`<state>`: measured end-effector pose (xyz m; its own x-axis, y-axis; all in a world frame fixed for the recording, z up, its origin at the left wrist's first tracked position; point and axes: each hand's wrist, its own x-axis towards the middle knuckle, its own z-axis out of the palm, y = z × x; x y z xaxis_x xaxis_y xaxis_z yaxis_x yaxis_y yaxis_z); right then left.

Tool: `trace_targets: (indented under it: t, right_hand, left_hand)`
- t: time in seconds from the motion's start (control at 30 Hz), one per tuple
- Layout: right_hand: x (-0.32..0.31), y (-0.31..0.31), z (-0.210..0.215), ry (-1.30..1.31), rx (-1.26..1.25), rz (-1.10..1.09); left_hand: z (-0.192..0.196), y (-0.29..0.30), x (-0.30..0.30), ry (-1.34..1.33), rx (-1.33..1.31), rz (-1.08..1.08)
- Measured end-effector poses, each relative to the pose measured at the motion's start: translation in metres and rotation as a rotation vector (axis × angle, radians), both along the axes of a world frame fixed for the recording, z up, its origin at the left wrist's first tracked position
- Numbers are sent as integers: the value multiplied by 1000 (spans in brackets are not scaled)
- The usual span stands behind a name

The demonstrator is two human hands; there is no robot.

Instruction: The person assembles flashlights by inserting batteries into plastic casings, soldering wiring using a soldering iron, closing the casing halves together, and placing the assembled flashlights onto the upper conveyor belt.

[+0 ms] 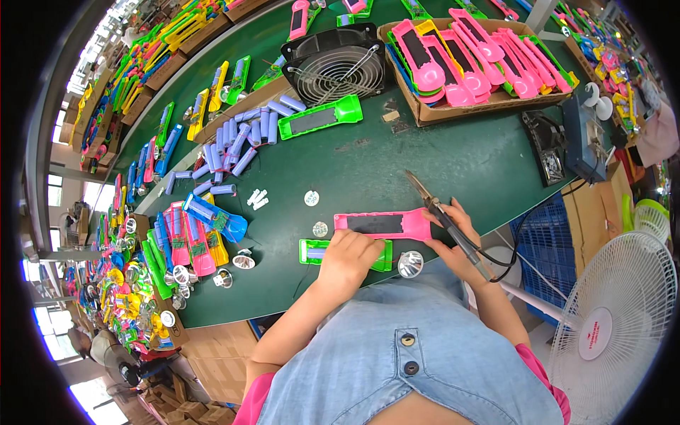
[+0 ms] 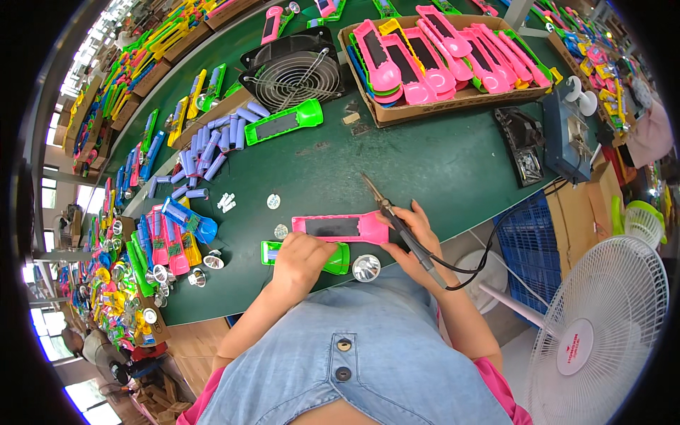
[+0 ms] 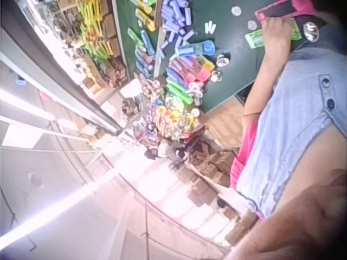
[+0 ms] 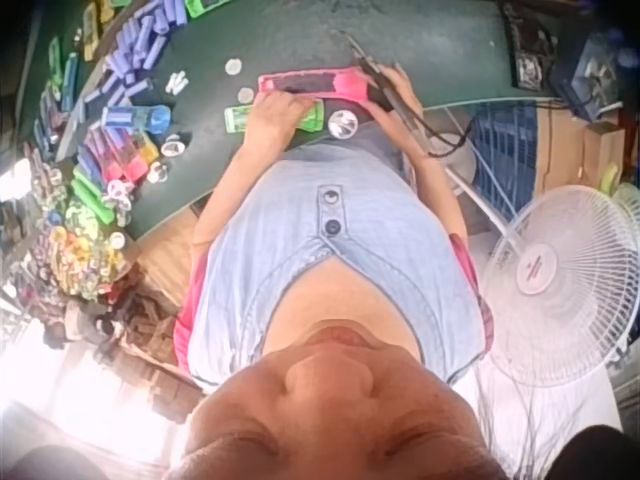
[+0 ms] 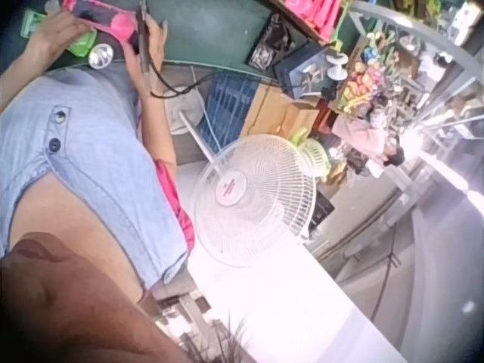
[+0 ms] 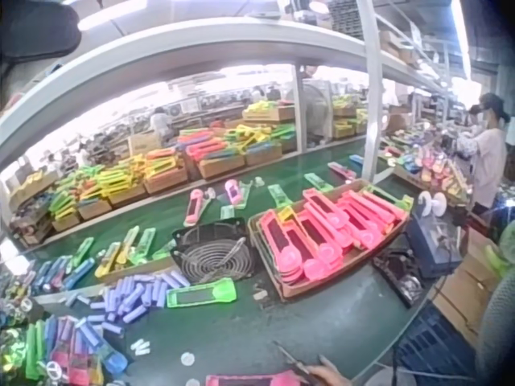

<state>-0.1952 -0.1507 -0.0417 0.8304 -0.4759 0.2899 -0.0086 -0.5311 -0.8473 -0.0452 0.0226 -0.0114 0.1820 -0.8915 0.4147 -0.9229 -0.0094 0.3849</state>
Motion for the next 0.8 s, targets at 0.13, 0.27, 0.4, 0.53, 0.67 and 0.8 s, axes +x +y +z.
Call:
trace_targets:
  t: [0.13, 0.27, 0.4, 0.53, 0.67, 0.8]
  right_hand:
    - [10, -4, -9, -19, -58, 71]
    - [25, -3, -5, -4, -136, 165]
    - [27, -6, 1, -97, -262, 164]
    - [16, -23, 29, -175, -184, 168]
    - [10, -24, 17, -106, 456, 17]
    - [16, -21, 9, -33, 767, -19]
  left_hand:
    - [0, -8, 2, 80, -61, 69]
    - [-2, -16, 4, 79, 152, 241]
    - [-6, -18, 9, 129, 328, 344]
    - [-6, -18, 14, 210, 296, 351]
    - [-2, -22, 15, 171, 368, 330]
    - [-3, -24, 15, 98, 430, 318]
